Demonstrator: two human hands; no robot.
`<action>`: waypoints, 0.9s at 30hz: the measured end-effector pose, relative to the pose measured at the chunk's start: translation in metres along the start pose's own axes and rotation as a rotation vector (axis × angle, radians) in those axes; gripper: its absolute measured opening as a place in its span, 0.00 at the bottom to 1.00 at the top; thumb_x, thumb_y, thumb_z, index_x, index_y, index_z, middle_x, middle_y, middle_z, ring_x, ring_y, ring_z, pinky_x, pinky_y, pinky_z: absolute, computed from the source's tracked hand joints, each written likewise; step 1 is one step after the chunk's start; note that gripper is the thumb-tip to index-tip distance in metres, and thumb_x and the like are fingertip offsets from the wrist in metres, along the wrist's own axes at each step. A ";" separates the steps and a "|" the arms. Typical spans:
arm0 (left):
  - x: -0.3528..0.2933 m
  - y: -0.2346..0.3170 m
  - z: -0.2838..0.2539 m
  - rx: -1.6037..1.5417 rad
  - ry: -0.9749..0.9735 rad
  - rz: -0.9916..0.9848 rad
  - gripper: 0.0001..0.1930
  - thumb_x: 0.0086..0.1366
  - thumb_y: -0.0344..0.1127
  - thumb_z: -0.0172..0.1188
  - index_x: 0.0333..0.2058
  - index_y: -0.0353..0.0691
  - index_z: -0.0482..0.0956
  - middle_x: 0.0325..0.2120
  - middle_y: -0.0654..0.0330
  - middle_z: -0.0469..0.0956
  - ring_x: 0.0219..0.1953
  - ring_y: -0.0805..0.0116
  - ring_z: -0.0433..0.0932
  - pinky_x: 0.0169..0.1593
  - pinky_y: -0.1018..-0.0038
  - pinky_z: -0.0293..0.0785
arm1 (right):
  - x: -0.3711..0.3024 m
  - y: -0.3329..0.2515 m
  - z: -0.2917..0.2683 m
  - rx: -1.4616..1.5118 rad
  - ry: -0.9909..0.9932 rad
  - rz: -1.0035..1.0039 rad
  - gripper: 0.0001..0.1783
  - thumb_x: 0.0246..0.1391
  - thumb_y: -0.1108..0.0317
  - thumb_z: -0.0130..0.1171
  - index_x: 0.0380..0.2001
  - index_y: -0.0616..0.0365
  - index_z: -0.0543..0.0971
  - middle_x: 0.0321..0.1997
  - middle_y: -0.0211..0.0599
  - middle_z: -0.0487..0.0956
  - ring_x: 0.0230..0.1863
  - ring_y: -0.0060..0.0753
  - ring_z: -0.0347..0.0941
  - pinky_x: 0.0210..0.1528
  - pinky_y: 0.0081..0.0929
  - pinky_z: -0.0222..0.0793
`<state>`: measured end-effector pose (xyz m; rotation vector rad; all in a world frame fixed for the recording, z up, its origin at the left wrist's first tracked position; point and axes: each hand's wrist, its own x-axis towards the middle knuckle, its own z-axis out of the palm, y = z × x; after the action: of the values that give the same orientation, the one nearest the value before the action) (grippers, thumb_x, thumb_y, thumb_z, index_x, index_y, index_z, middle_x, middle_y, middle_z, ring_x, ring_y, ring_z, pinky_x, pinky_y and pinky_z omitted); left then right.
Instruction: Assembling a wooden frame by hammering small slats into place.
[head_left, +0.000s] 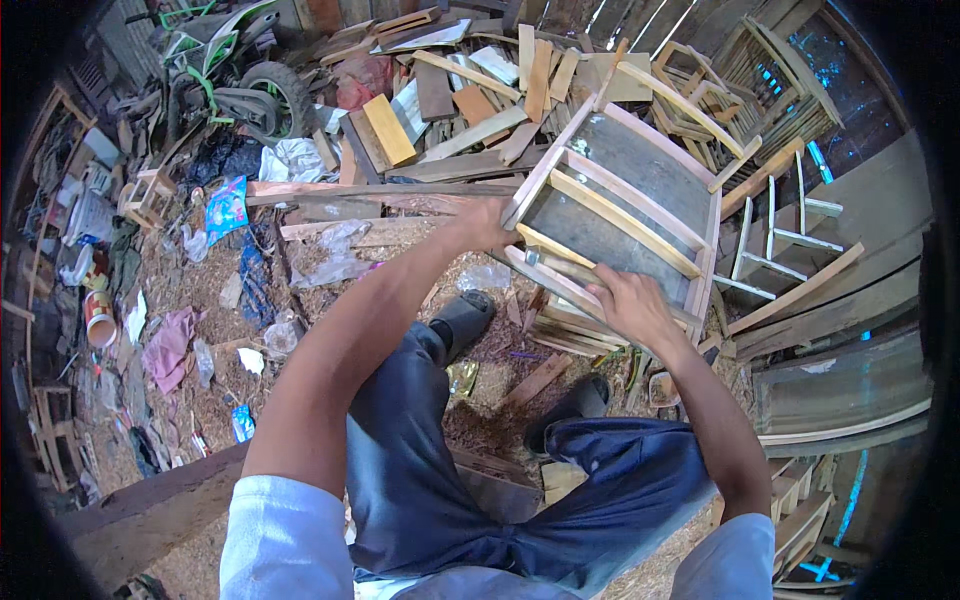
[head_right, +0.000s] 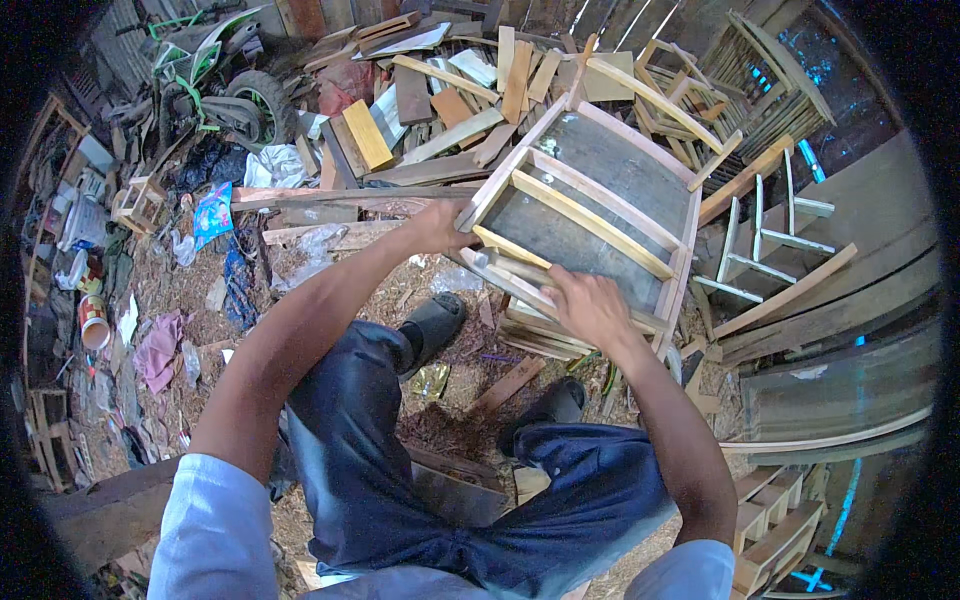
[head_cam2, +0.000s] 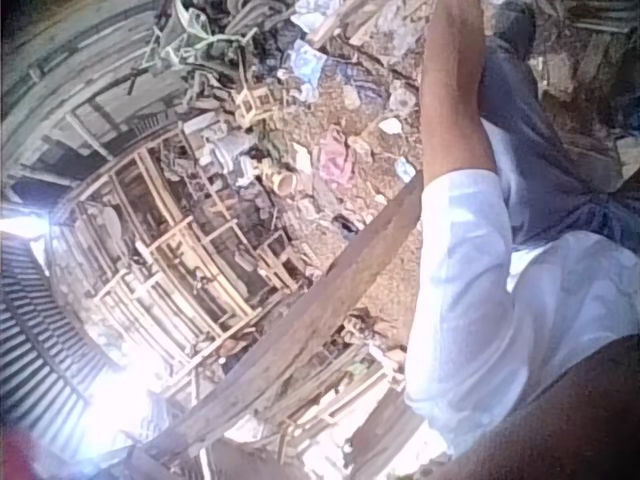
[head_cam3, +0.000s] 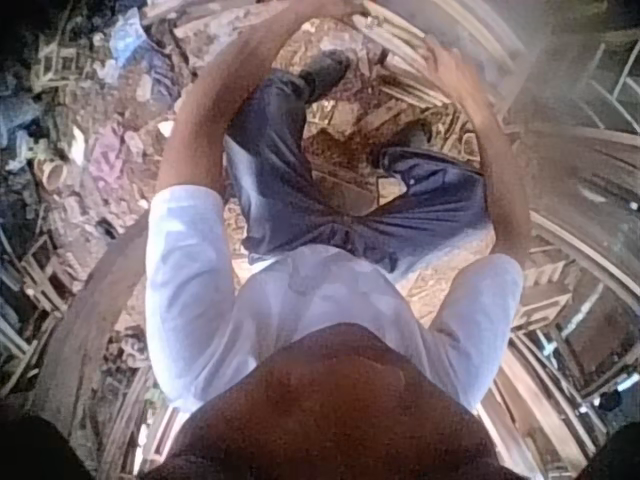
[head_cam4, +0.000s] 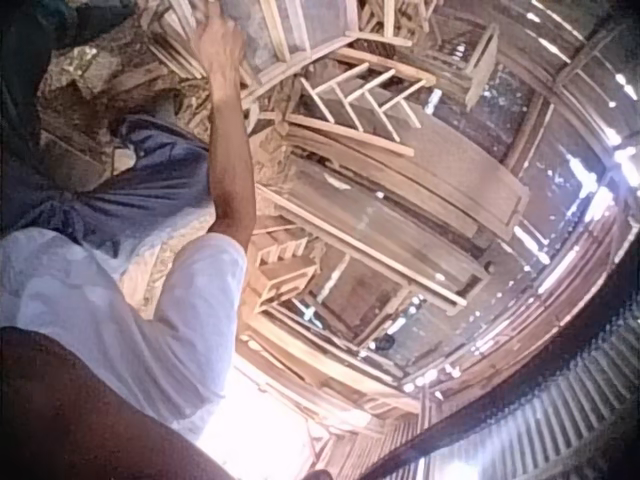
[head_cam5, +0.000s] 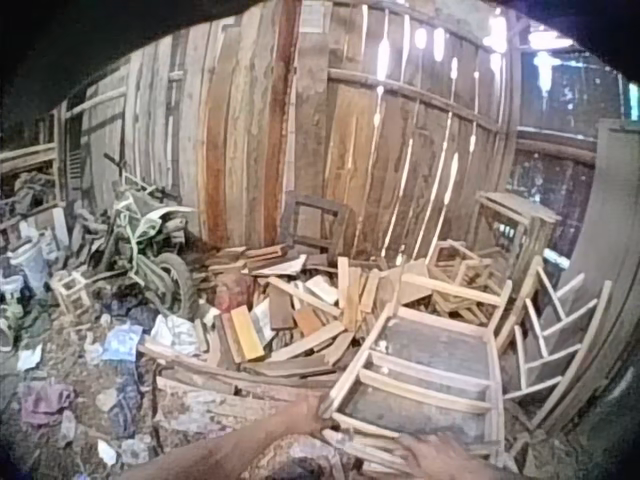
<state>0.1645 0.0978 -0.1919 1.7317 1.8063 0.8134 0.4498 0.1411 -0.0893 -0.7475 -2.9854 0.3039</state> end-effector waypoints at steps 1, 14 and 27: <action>0.001 0.001 0.000 0.056 0.043 0.068 0.20 0.52 0.38 0.64 0.42 0.33 0.74 0.29 0.45 0.79 0.31 0.56 0.81 0.36 0.65 0.75 | 0.004 0.001 -0.002 -0.002 -0.058 0.054 0.13 0.59 0.58 0.48 0.36 0.57 0.69 0.23 0.54 0.77 0.28 0.60 0.74 0.32 0.51 0.70; 0.000 0.002 0.000 0.041 -0.012 -0.021 0.23 0.52 0.40 0.65 0.44 0.33 0.73 0.33 0.42 0.78 0.37 0.50 0.79 0.42 0.64 0.73 | -0.001 -0.004 -0.006 -0.017 -0.019 0.059 0.13 0.59 0.58 0.46 0.33 0.57 0.70 0.21 0.52 0.77 0.23 0.59 0.74 0.30 0.53 0.70; -0.002 0.007 -0.003 0.043 0.042 0.034 0.22 0.50 0.39 0.64 0.40 0.30 0.73 0.29 0.42 0.78 0.35 0.47 0.78 0.41 0.62 0.73 | 0.002 0.000 -0.007 -0.100 -0.112 0.114 0.13 0.60 0.59 0.44 0.33 0.57 0.70 0.18 0.51 0.76 0.22 0.55 0.75 0.29 0.50 0.71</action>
<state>0.1670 0.0959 -0.1849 1.7892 1.8393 0.8365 0.4485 0.1433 -0.0824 -0.9437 -3.0886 0.2099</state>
